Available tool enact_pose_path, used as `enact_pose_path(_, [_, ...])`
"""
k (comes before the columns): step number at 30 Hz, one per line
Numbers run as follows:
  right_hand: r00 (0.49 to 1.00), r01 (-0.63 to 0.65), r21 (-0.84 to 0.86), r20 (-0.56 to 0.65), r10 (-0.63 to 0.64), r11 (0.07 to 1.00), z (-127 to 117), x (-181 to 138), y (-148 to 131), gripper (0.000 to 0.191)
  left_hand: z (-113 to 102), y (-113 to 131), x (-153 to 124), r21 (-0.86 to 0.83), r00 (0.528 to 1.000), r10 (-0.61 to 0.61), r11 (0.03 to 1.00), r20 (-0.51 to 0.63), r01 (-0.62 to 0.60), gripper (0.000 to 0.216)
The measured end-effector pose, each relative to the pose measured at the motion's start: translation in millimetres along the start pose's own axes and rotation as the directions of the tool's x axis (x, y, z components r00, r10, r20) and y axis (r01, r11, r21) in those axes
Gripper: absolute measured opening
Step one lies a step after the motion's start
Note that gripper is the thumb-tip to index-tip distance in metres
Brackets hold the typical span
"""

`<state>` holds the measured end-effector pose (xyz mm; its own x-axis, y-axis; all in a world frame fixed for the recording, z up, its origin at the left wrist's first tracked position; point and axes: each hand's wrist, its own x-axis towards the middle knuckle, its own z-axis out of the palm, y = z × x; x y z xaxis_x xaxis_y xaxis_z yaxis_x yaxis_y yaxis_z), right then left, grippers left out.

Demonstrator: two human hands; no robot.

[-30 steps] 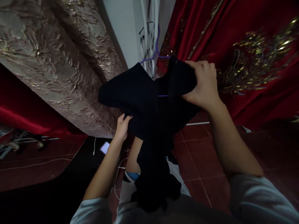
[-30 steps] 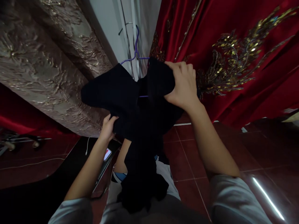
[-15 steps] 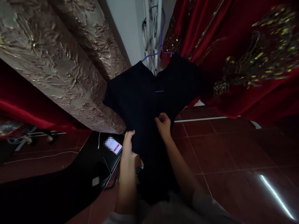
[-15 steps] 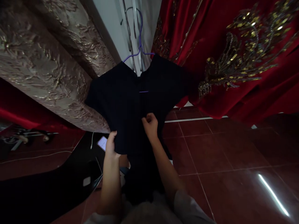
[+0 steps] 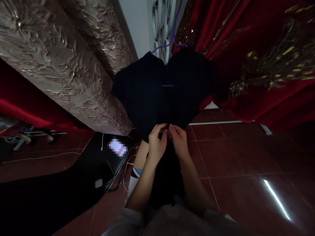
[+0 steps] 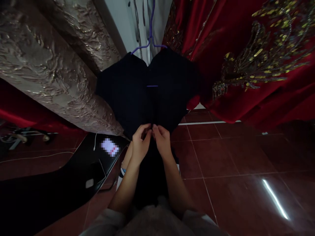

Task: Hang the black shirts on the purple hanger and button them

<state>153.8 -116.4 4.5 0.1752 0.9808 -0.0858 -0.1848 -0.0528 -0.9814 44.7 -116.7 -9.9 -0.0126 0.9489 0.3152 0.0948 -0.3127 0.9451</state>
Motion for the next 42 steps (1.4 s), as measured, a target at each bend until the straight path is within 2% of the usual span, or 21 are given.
enact_pose_path(4, [0.989,0.046,-0.103,0.147,-0.03,0.994,-7,0,-12,0.031,3,-3,11,-0.021,0.998,0.003,1.0,-0.056,-0.004,0.023])
enact_pose_path(9, [0.993,0.079,-0.16,0.105,-0.062,0.984,-6,6,-13,0.033,2,2,10,0.024,0.995,0.053,0.998,-0.088,-0.051,0.031])
enact_pose_path(13, [0.982,0.129,-0.139,0.156,-0.107,0.982,-6,4,-11,0.025,-1,2,1,-0.059,0.99,-0.012,0.998,-0.141,0.003,0.026])
enact_pose_path(17, [0.972,0.092,-0.057,0.223,-0.077,0.994,-8,2,-16,0.025,-2,0,-3,-0.116,0.985,-0.034,0.993,-0.17,0.014,0.022])
enact_pose_path(22, [0.973,0.075,-0.028,0.22,-0.067,0.997,-9,2,-18,0.022,0,2,-4,-0.081,0.982,0.023,0.996,-0.188,-0.039,0.016])
enact_pose_path(27, [0.972,-0.119,0.129,0.217,0.089,0.985,-8,13,-15,0.016,6,1,-7,-0.041,0.98,0.051,0.997,-0.19,-0.06,0.022])
enact_pose_path(29, [0.979,-0.121,0.197,0.187,0.084,0.973,-6,30,-32,0.015,9,-5,-6,-0.035,0.981,0.046,0.998,-0.19,-0.053,0.023])
enact_pose_path(30, [0.985,-0.083,0.225,0.165,0.046,0.971,-4,41,-47,0.015,10,-9,-5,-0.023,0.983,0.043,0.999,-0.179,-0.048,0.022])
enact_pose_path(33, [0.985,0.107,0.267,0.104,-0.139,0.958,8,79,-107,0.018,11,-25,3,0.077,0.991,0.052,0.996,-0.124,-0.042,0.02])
enact_pose_path(36, [0.957,0.254,0.26,0.073,-0.281,0.932,24,102,-160,0.023,5,-35,16,0.168,0.995,0.059,0.985,-0.079,-0.045,0.016])
enact_pose_path(39, [0.947,0.283,0.201,0.097,-0.307,0.938,37,104,-177,0.026,-5,-24,30,0.155,0.998,0.027,0.987,0.053,-0.035,0.021])
enact_pose_path(41, [0.951,0.28,0.157,0.092,-0.297,0.947,39,98,-174,0.025,-12,-3,45,0.116,0.988,0.049,0.991,0.146,-0.066,0.034])
enact_pose_path(42, [0.952,0.279,0.144,0.091,-0.294,0.949,39,95,-171,0.024,-16,11,55,0.094,0.983,0.095,0.989,0.156,-0.111,0.04])
